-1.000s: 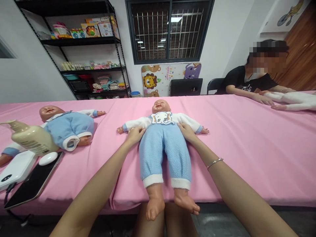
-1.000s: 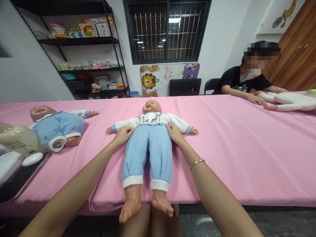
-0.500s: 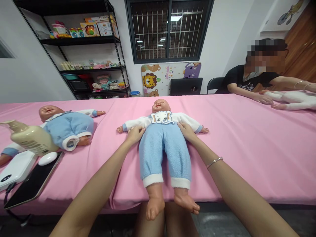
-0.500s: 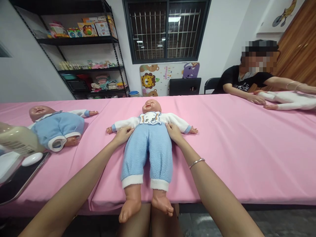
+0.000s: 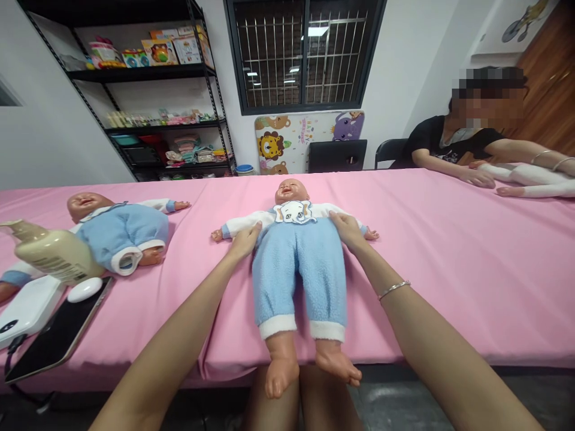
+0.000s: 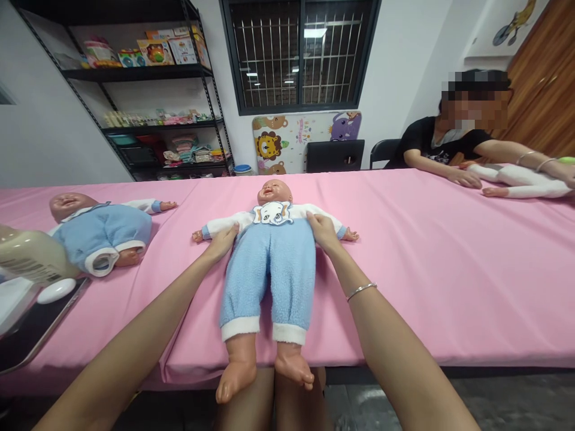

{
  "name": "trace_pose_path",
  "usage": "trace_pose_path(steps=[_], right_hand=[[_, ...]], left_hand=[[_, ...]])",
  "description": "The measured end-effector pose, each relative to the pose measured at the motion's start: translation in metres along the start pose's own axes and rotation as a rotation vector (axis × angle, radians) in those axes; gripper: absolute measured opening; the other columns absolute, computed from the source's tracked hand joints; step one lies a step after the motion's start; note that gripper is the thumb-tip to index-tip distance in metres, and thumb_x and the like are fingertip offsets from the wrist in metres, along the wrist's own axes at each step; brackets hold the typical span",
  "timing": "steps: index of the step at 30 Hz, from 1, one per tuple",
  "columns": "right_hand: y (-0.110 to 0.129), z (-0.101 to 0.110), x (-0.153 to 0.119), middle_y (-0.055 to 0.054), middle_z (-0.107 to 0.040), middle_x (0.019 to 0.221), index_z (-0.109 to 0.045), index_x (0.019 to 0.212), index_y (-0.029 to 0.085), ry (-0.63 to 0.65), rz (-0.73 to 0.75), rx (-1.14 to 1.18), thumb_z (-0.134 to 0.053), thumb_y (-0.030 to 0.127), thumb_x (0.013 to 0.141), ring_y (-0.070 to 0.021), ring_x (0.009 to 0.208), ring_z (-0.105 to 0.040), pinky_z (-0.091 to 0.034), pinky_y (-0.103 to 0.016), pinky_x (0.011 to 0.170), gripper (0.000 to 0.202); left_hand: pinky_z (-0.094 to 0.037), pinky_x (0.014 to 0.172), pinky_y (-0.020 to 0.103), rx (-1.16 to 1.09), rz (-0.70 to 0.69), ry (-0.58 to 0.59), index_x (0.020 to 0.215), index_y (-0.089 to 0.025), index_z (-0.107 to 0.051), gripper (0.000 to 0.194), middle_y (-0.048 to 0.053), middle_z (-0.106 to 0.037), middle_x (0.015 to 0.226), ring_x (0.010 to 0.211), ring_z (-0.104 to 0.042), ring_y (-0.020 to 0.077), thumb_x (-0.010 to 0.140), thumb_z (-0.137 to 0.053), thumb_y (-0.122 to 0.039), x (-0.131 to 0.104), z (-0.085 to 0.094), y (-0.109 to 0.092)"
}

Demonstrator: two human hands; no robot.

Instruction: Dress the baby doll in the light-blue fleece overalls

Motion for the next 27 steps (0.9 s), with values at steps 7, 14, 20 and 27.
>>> trace_pose_path(steps=[7, 14, 20, 27], right_hand=[[-0.010, -0.006, 0.002, 0.003, -0.031, 0.051, -0.035, 0.054, 0.020, 0.078, 0.041, -0.120, -0.042, 0.061, 0.076, -0.0104, 0.051, -0.030, -0.021, -0.027, 0.049, 0.047], [-0.019, -0.008, 0.003, 0.001, -0.044, 0.053, -0.044, 0.056, 0.018, -0.010, 0.052, -0.210, -0.040, 0.056, 0.078, -0.0129, 0.056, -0.038, -0.024, -0.026, 0.054, 0.044], [-0.018, -0.014, 0.004, -0.004, -0.053, 0.061, -0.052, 0.060, 0.015, -0.018, -0.012, -0.114, -0.031, 0.062, 0.081, -0.0165, 0.062, -0.046, -0.031, -0.028, 0.059, 0.055], [-0.004, -0.029, -0.007, -0.012, -0.063, 0.110, -0.062, 0.102, 0.011, 0.033, -0.162, 0.266, -0.043, 0.049, 0.085, -0.0223, 0.100, -0.055, -0.041, -0.030, 0.087, 0.046]], left_hand=[[-0.036, 0.054, 0.025, -0.122, -0.001, -0.051, 0.061, -0.019, -0.041, 0.034, -0.003, -0.044, 0.057, 0.056, -0.045, 0.0123, 0.079, -0.046, -0.047, -0.001, 0.010, -0.003], [-0.037, 0.061, 0.026, 0.114, 0.008, -0.034, 0.065, -0.018, -0.052, 0.032, 0.001, -0.059, 0.065, 0.067, -0.051, 0.0164, 0.081, -0.043, -0.045, -0.001, 0.008, 0.001], [-0.036, 0.062, 0.028, 0.132, 0.026, -0.097, 0.065, -0.018, -0.050, 0.037, 0.002, -0.058, 0.065, 0.067, -0.053, 0.0177, 0.085, -0.036, -0.047, -0.002, 0.011, 0.002], [-0.037, 0.061, 0.026, -0.069, 0.030, -0.176, 0.076, -0.017, -0.053, 0.029, -0.001, -0.055, 0.064, 0.062, -0.052, 0.0150, 0.083, -0.041, -0.042, -0.002, 0.014, 0.001]])
Point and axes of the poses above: each hand's wrist, its own x-axis towards the middle knuckle, its own z-axis out of the back of the hand, y = z × x, the point moved 5 cm from there along x, towards the middle knuckle
